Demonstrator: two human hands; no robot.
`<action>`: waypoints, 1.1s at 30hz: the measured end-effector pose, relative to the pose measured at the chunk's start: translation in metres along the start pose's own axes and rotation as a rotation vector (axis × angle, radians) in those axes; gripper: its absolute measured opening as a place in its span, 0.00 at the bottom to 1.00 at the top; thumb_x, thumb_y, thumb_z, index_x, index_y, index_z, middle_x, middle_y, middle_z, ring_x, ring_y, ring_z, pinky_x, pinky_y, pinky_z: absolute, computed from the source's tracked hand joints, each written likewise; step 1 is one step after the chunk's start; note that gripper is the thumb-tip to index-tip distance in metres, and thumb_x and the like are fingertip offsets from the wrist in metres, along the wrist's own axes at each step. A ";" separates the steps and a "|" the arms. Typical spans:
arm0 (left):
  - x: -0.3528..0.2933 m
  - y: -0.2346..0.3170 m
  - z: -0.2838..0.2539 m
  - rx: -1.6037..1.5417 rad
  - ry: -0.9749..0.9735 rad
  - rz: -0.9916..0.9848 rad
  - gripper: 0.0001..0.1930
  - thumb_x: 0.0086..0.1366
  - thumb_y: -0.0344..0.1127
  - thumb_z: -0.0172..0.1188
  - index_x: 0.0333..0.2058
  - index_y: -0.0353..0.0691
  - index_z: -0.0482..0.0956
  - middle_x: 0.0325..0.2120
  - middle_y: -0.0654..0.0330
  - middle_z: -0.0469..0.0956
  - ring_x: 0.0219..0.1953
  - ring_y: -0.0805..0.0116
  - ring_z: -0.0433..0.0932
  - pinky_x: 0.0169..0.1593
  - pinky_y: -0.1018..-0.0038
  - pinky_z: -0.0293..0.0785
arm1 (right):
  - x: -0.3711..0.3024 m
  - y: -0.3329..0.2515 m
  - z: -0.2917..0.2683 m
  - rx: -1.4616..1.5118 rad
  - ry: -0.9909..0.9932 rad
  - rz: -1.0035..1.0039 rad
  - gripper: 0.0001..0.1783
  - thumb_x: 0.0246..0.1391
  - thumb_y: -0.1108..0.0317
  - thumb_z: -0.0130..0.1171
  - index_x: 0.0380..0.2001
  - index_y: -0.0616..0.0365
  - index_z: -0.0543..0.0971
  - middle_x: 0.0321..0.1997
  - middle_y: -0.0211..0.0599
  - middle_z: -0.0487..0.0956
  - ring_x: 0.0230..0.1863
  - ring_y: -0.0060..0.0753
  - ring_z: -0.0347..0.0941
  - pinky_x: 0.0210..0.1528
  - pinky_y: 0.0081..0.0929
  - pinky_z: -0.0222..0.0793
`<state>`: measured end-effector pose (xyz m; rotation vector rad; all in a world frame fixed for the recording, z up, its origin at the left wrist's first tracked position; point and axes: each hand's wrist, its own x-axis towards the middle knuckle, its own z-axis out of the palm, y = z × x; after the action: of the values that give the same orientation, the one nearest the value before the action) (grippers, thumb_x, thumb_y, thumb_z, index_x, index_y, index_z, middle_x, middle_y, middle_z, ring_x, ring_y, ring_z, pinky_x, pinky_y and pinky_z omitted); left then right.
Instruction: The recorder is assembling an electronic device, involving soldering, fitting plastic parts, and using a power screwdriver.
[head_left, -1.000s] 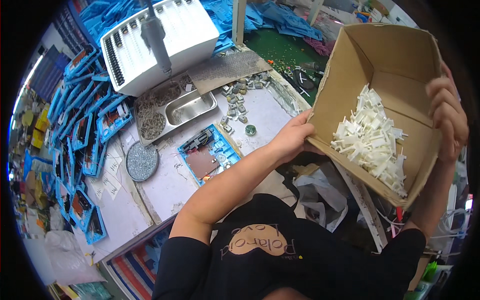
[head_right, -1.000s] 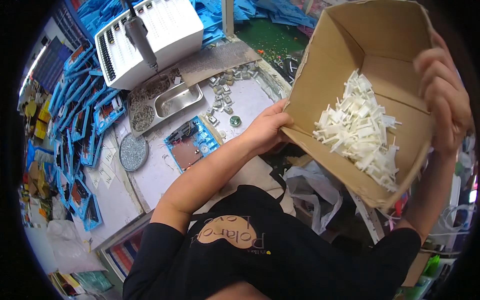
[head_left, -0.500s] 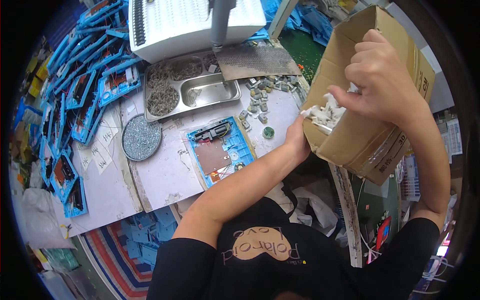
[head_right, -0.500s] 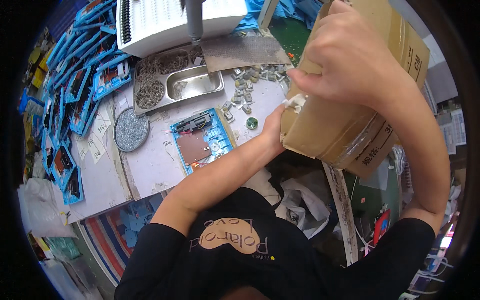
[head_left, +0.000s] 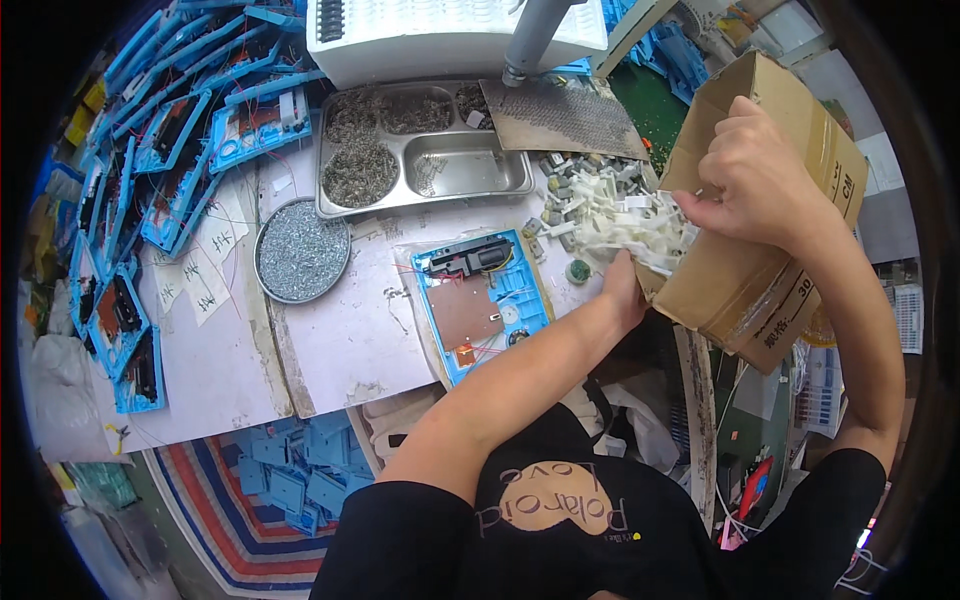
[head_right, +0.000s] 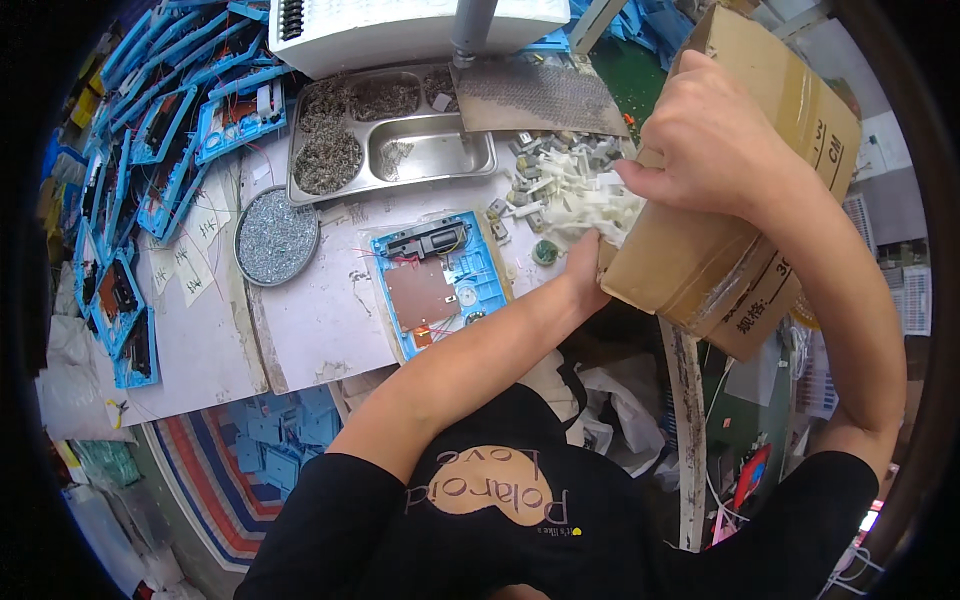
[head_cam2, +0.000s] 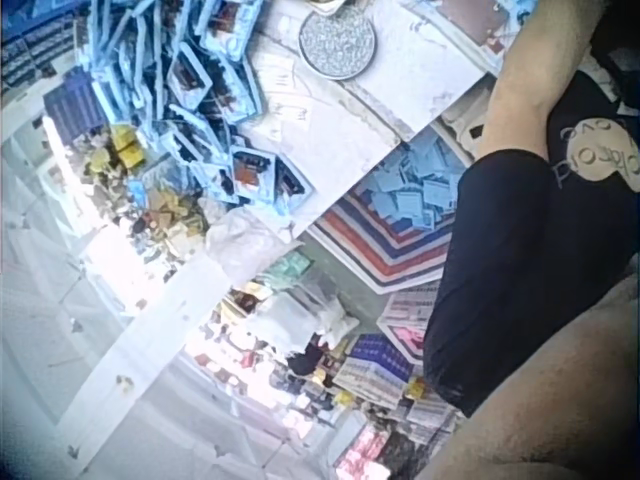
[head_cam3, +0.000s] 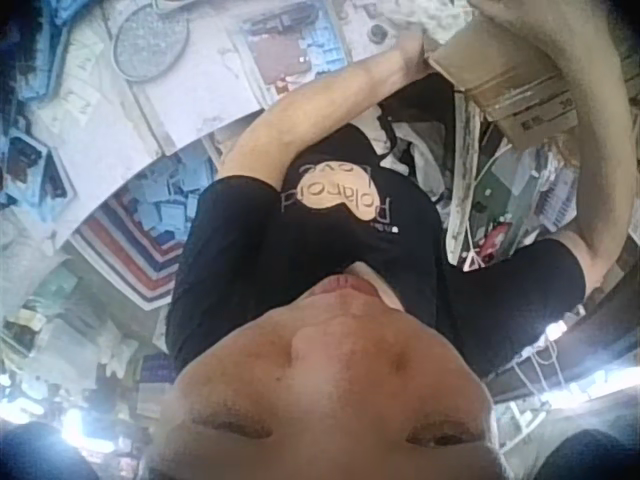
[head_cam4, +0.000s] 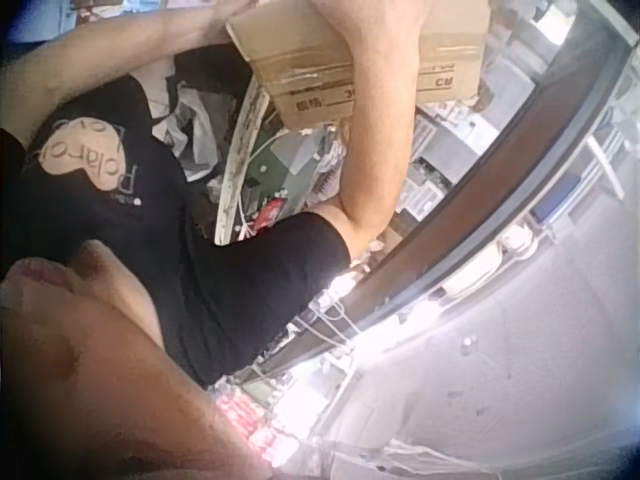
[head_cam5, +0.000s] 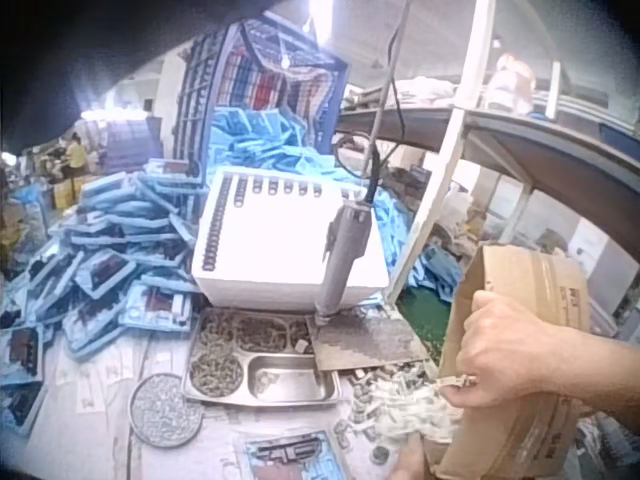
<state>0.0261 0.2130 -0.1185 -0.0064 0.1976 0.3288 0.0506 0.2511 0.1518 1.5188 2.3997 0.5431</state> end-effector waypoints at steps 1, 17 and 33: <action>0.000 -0.002 0.000 -0.039 -0.074 0.032 0.26 0.77 0.46 0.33 0.63 0.39 0.68 0.59 0.52 0.75 0.59 0.55 0.77 0.63 0.59 0.72 | 0.002 -0.001 -0.004 -0.006 -0.029 0.017 0.24 0.41 0.53 0.69 0.08 0.63 0.78 0.12 0.46 0.72 0.22 0.49 0.69 0.40 0.38 0.65; 0.005 0.007 0.022 -0.087 0.148 -0.045 0.31 0.75 0.54 0.29 0.65 0.40 0.66 0.61 0.52 0.73 0.62 0.54 0.73 0.63 0.53 0.70 | 0.000 0.007 0.009 -0.021 -0.053 -0.066 0.21 0.39 0.56 0.69 0.07 0.61 0.77 0.12 0.41 0.73 0.21 0.44 0.68 0.39 0.36 0.65; 0.033 -0.025 0.002 -0.097 0.229 -0.031 0.41 0.67 0.65 0.42 0.68 0.39 0.61 0.65 0.44 0.65 0.66 0.51 0.65 0.68 0.57 0.62 | -0.006 0.013 -0.013 -0.062 -0.112 -0.099 0.20 0.39 0.55 0.69 0.09 0.60 0.80 0.13 0.41 0.75 0.24 0.44 0.71 0.44 0.35 0.66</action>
<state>0.0656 0.1998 -0.1235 -0.1429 0.4077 0.3064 0.0581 0.2486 0.1694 1.3599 2.3360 0.4922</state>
